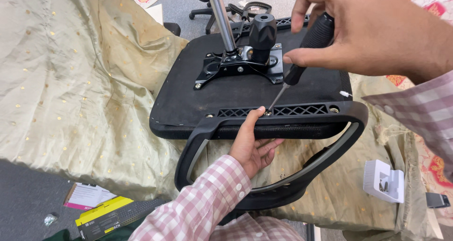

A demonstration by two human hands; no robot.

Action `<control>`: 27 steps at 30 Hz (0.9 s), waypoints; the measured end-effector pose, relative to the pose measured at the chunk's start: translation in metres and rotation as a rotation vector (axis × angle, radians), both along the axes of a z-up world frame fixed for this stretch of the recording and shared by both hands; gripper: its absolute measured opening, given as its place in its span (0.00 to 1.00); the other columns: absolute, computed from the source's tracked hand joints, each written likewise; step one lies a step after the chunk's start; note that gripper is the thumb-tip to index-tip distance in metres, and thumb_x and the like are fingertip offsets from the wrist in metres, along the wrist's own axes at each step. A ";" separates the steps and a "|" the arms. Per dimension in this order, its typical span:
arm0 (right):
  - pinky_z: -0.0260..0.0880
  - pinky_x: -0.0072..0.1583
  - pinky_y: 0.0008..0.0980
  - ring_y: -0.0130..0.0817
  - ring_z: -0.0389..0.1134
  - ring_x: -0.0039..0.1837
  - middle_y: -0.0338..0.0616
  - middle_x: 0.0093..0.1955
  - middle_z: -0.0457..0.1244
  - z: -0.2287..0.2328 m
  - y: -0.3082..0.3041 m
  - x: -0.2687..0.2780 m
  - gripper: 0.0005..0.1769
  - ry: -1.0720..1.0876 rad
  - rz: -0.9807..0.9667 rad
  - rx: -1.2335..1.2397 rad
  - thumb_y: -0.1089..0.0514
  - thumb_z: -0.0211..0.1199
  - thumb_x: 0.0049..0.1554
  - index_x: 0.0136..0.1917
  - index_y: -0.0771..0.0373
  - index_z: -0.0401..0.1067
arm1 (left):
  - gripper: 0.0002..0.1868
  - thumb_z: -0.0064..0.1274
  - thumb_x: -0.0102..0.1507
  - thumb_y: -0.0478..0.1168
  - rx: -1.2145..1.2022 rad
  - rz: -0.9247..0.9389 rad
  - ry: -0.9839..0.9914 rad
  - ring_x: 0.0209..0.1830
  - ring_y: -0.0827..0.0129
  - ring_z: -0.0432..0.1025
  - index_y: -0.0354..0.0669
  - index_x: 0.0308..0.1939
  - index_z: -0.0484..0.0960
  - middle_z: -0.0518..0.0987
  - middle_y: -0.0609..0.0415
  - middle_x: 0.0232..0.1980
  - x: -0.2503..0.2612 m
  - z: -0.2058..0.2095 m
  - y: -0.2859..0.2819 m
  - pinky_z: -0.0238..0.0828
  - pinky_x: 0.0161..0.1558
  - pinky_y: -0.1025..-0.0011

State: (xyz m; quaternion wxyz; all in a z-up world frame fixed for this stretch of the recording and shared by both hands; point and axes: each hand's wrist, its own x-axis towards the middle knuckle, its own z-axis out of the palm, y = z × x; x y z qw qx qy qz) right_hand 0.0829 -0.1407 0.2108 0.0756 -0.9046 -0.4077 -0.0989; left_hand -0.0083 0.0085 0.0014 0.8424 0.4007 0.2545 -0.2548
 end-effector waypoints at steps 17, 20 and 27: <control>0.77 0.59 0.28 0.25 0.70 0.58 0.43 0.63 0.64 -0.080 0.012 0.023 0.29 0.425 0.293 0.756 0.63 0.62 0.71 0.78 0.62 0.51 | 0.33 0.53 0.54 0.70 -0.029 -0.010 0.055 0.53 0.70 0.77 0.48 0.47 0.79 0.80 0.58 0.47 0.000 0.002 0.003 0.73 0.42 0.72; 0.78 0.59 0.27 0.26 0.72 0.59 0.43 0.64 0.65 -0.082 0.012 0.026 0.31 0.446 0.267 0.765 0.62 0.63 0.70 0.78 0.63 0.49 | 0.34 0.53 0.54 0.71 -0.016 -0.047 0.072 0.53 0.69 0.77 0.48 0.48 0.79 0.79 0.58 0.47 0.000 0.005 0.006 0.74 0.44 0.70; 0.74 0.48 0.24 0.26 0.71 0.50 0.43 0.58 0.65 -0.086 0.018 0.026 0.25 0.330 0.105 0.796 0.62 0.65 0.64 0.70 0.65 0.58 | 0.33 0.55 0.54 0.69 -0.044 -0.064 0.169 0.54 0.69 0.78 0.49 0.50 0.80 0.82 0.55 0.52 0.006 0.015 0.013 0.74 0.46 0.71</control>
